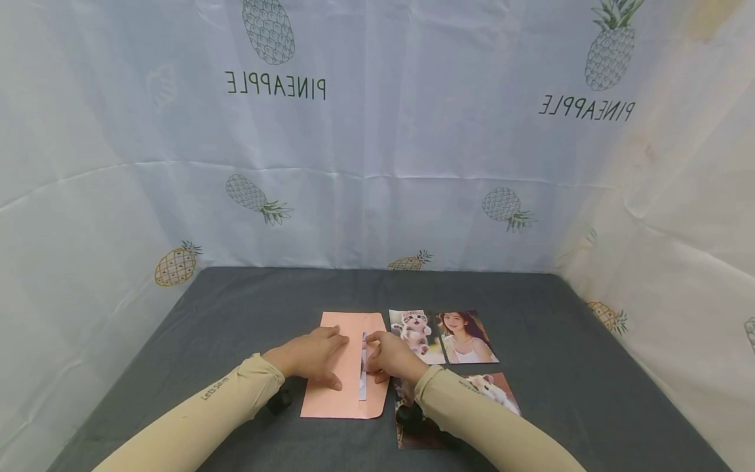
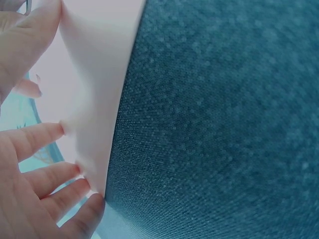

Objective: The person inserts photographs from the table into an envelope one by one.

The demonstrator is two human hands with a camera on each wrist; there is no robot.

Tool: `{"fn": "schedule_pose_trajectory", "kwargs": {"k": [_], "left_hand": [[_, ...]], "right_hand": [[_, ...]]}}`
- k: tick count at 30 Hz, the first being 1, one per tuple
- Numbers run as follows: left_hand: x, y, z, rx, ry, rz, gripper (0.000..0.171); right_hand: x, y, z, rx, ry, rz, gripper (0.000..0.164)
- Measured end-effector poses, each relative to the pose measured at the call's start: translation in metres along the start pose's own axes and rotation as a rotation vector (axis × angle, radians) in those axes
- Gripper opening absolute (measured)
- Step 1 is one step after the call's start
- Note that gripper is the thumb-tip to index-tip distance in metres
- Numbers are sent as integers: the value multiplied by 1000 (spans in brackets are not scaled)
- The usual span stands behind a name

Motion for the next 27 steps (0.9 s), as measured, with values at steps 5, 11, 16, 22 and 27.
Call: {"fn": "schedule_pose_trajectory", "kwargs": {"k": [5,11,16,22,27], "left_hand": [[0,0,0,6,3,-2,88],[-2,-1,-2,20,8,-7,88],[-2,-2,-2,23,14,-7,89],[-1,-1,-3,8,18,-2,88],[-1,-1,-3,-6,19,6,87]], "right_hand": [[0,0,-1,-5,6,4,47],[0,0,-2,-13,9,6,48],[-1,1,-2,-13,17,8,48],[-1,0,-2,-11,40,5,52],[-1,0,-2,-4,49,1,54]]}}
Point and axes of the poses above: each hand's wrist, its own y-axis away from the middle knuckle, its own x-axis out of the back of the hand, z = x × y, the point moved 5 cm from there along -y, towards the middle knuckle, and after that the axes turned 8 degrees about y, right-handed, at the moved point
